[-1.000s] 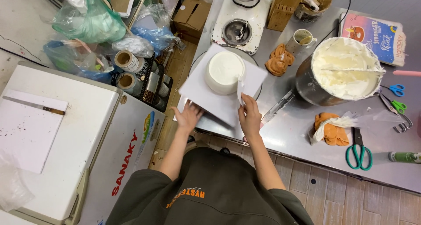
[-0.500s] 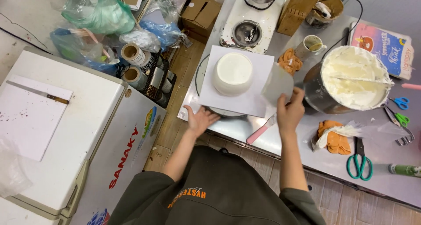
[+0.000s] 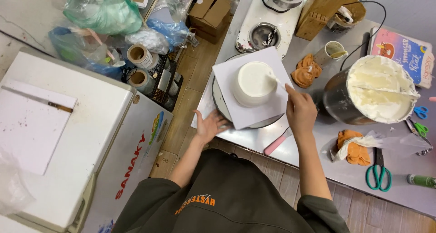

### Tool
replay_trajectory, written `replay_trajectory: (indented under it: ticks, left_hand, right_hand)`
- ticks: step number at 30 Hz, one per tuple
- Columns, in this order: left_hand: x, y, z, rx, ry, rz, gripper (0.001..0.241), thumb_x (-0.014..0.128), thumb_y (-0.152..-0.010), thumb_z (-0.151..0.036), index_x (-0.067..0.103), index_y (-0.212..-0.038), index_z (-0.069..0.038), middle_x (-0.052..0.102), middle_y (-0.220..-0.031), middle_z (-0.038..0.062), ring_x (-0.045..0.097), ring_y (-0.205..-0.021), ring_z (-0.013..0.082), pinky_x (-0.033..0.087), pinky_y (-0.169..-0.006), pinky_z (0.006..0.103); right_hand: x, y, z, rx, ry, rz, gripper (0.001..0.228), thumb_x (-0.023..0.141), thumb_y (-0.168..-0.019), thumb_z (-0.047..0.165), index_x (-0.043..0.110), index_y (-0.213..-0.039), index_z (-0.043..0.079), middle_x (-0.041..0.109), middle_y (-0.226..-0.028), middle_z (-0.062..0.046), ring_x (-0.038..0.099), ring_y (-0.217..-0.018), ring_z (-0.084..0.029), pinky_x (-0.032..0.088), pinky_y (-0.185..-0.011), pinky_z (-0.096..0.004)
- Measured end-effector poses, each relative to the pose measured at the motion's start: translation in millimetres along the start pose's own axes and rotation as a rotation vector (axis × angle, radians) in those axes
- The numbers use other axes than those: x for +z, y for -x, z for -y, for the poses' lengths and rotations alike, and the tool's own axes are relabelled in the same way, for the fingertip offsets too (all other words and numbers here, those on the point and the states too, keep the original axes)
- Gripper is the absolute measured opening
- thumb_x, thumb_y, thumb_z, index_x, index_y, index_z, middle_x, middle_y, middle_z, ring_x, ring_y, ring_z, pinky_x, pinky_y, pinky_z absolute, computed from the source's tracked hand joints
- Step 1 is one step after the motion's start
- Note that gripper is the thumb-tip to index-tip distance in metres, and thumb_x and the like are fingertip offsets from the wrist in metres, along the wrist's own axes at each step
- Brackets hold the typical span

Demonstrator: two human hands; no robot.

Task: Apply green whipped cream to the sides of a white frosted cake using a piping bag.

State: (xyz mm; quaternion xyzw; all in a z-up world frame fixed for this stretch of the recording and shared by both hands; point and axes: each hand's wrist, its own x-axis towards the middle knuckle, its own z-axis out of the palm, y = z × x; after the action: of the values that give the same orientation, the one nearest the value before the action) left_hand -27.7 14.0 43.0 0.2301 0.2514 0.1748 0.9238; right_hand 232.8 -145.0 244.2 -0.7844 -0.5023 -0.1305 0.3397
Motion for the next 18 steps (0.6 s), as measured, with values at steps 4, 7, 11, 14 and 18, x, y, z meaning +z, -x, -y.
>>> replay_trajectory:
  ticks: [4,7,11,14,18]
  left_hand:
    - [12.1,-7.5,13.1,-0.228,0.020,-0.042,0.127,0.001,-0.068,-0.096,-0.005,-0.161,-0.010,0.010,-0.169,0.024,0.027,-0.154,0.0465,0.026,-0.124,0.0630]
    - [-20.5,-26.1,11.2,-0.346,0.131,0.345,0.131,0.001,-0.076,-0.099,0.000,-0.166,-0.005,0.012,-0.169,0.036,0.023,-0.154,0.0500,0.023,-0.123,0.0668]
    - [-41.9,-51.5,-47.7,-0.127,-0.001,0.141,0.125,0.000,-0.070,-0.100,-0.001,-0.165,-0.019,0.009,-0.168,0.027,0.015,-0.152,0.0468,0.017,-0.118,0.0675]
    - [-25.4,-59.9,-57.6,-0.197,-0.093,0.102,0.123,0.000,-0.070,-0.098,0.000,-0.165,-0.021,0.006,-0.169,0.024,0.015,-0.153,0.0486,0.020,-0.118,0.0711]
    - [-11.5,-54.8,-16.6,-0.623,0.153,0.036,0.121,0.005,-0.081,-0.101,-0.013,-0.165,-0.015,-0.009,-0.172,0.020,0.011,-0.160,0.0490,0.020,-0.126,0.0711]
  right_hand:
    - [2.3,17.2,18.0,-0.003,0.053,0.016,0.041,0.069,-0.090,-0.004,0.075,-0.127,0.012,0.074,-0.097,-0.009,0.068,-0.088,-0.027,0.054,-0.075,-0.038]
    - [1.0,26.8,38.6,-0.019,0.056,0.001,0.041,0.068,-0.088,-0.005,0.073,-0.126,0.011,0.075,-0.104,-0.008,0.068,-0.092,-0.027,0.054,-0.078,-0.038]
    - [2.7,37.1,58.8,-0.022,0.199,0.014,0.046,0.070,-0.084,-0.005,0.072,-0.126,0.013,0.076,-0.115,-0.004,0.067,-0.095,-0.025,0.052,-0.082,-0.037]
    - [5.7,44.2,67.9,0.011,0.264,0.023,0.048,0.071,-0.082,-0.004,0.072,-0.126,0.014,0.076,-0.119,-0.001,0.067,-0.095,-0.023,0.049,-0.083,-0.036]
    - [6.6,46.8,82.2,0.062,0.317,0.042,0.050,0.071,-0.080,-0.003,0.072,-0.127,0.014,0.075,-0.120,0.001,0.066,-0.095,-0.022,0.048,-0.086,-0.037]
